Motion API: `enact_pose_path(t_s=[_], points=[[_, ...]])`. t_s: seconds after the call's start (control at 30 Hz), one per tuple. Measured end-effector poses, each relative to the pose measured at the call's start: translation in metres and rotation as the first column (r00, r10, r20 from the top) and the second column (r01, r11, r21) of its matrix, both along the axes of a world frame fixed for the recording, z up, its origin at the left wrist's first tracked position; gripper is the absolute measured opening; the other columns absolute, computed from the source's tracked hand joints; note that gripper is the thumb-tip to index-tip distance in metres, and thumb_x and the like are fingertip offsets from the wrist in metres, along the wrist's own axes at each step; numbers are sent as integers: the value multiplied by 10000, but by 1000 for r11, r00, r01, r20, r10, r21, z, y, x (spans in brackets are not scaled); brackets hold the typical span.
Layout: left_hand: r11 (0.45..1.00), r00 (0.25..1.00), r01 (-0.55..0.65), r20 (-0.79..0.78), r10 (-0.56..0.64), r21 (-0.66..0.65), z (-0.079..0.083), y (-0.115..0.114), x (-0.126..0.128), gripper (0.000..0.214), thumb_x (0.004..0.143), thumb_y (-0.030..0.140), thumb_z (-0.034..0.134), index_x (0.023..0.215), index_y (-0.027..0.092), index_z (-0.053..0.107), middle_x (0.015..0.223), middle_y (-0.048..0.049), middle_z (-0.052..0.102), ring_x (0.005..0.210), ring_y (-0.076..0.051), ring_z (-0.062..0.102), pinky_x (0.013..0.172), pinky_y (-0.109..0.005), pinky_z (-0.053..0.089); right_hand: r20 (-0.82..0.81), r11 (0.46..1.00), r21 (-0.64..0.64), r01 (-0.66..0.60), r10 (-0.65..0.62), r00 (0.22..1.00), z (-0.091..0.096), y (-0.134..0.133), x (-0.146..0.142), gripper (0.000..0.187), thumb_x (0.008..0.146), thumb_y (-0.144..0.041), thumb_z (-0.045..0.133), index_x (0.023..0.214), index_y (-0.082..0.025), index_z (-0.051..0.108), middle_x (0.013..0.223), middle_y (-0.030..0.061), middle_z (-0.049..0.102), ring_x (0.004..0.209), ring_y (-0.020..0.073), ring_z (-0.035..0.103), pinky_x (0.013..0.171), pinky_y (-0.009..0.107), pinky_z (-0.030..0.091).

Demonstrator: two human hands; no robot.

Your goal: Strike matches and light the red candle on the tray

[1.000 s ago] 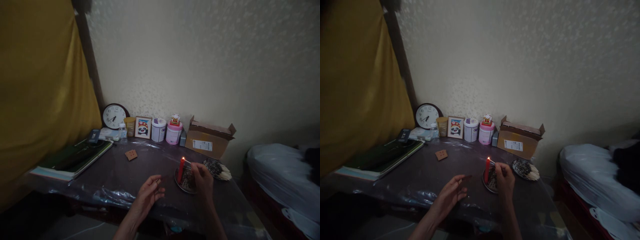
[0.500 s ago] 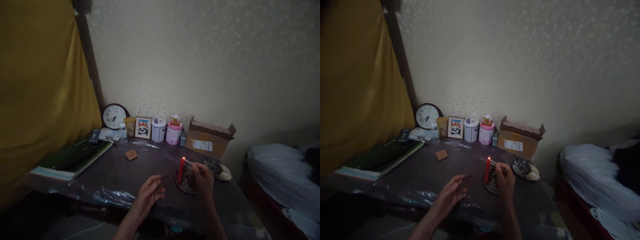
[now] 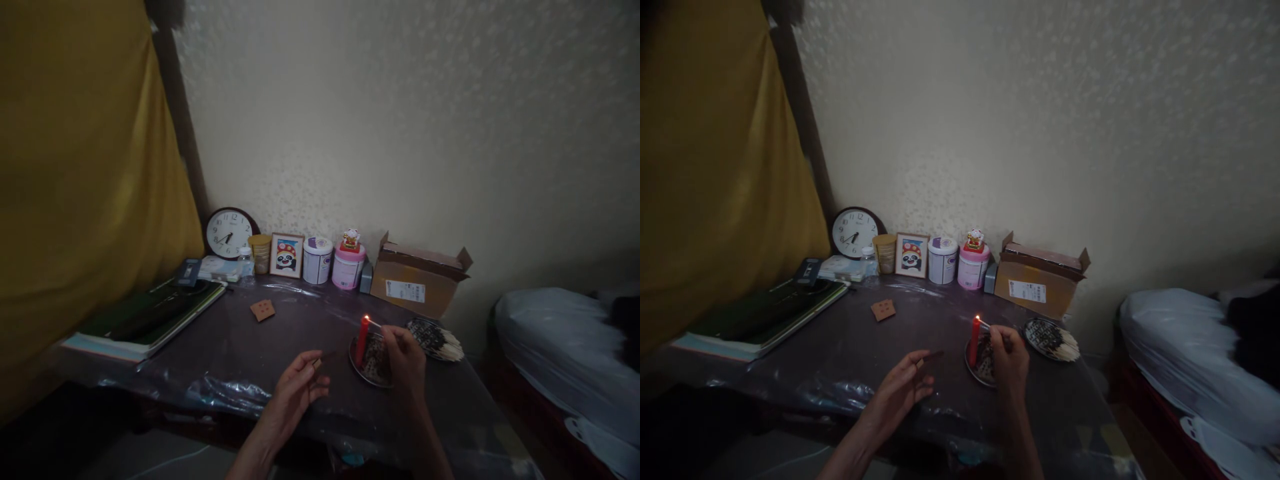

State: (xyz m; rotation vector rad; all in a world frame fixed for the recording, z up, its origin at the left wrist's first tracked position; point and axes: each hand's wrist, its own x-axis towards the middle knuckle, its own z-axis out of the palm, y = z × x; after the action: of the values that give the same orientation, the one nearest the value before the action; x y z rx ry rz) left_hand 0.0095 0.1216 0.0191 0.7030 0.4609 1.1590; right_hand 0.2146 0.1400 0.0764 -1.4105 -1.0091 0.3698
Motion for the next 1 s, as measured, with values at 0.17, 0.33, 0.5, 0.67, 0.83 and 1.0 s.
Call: enact_pose_path(t_s=[0.17, 0.33, 0.5, 0.67, 0.83, 1.0], points=[[1000, 1000, -4, 0, 4, -10, 1, 0, 0, 228, 776, 257, 611, 997, 211, 642, 979, -49, 588, 791, -168, 607, 721, -303, 467, -36, 1000, -4, -7, 7, 999, 5, -2, -3, 283, 654, -445, 620, 691, -166, 658, 635, 29, 667, 574, 175, 582, 530, 263, 431], [1000, 1000, 8, 6, -8, -8, 3, 0, -1, 239, 772, 265, 616, 1003, 209, 636, 1059, -66, 600, 791, -162, 608, 731, -301, 470, -37, 999, 34, -24, 25, 999, 1, -2, -2, 244, 675, -416, 625, 696, -175, 661, 666, 22, 675, 621, 176, 596, 560, 260, 446], [1000, 1000, 16, 7, -16, 0, 1, 0, -1, 238, 786, 257, 598, 1017, 198, 620, 1177, -99, 586, 794, -162, 609, 727, -300, 473, -73, 998, 34, -52, 54, 996, 2, -5, -4, 241, 709, -419, 605, 739, -185, 654, 674, 16, 663, 617, 172, 587, 557, 259, 454], [1000, 1000, 16, 12, -16, 10, -1, 1, -2, 228, 808, 236, 569, 1028, 190, 611, 1196, -103, 585, 799, -159, 611, 737, -301, 477, -78, 998, 49, -49, 52, 996, 11, -10, -5, 221, 689, -393, 625, 686, -173, 642, 605, -7, 594, 580, 147, 533, 534, 242, 425], [1000, 999, 4, 40, -4, 0, 1, 0, -7, 231, 814, 231, 563, 1036, 187, 606, 1186, -103, 601, 789, -148, 616, 731, -294, 488, -220, 983, 130, -131, 158, 963, 26, -23, -6, 198, 719, -374, 623, 663, -188, 585, 626, -18, 537, 570, 128, 490, 517, 232, 405], [998, 997, -55, 59, 56, -24, 2, 3, -16, 224, 810, 250, 576, 1023, 198, 622, 1133, -70, 641, 787, -147, 635, 735, -287, 503, -198, 881, 129, -455, 472, 859, 33, -33, -12, 273, 750, -412, 574, 577, -206, 529, 559, -29, 493, 521, 123, 471, 499, 236, 398]])
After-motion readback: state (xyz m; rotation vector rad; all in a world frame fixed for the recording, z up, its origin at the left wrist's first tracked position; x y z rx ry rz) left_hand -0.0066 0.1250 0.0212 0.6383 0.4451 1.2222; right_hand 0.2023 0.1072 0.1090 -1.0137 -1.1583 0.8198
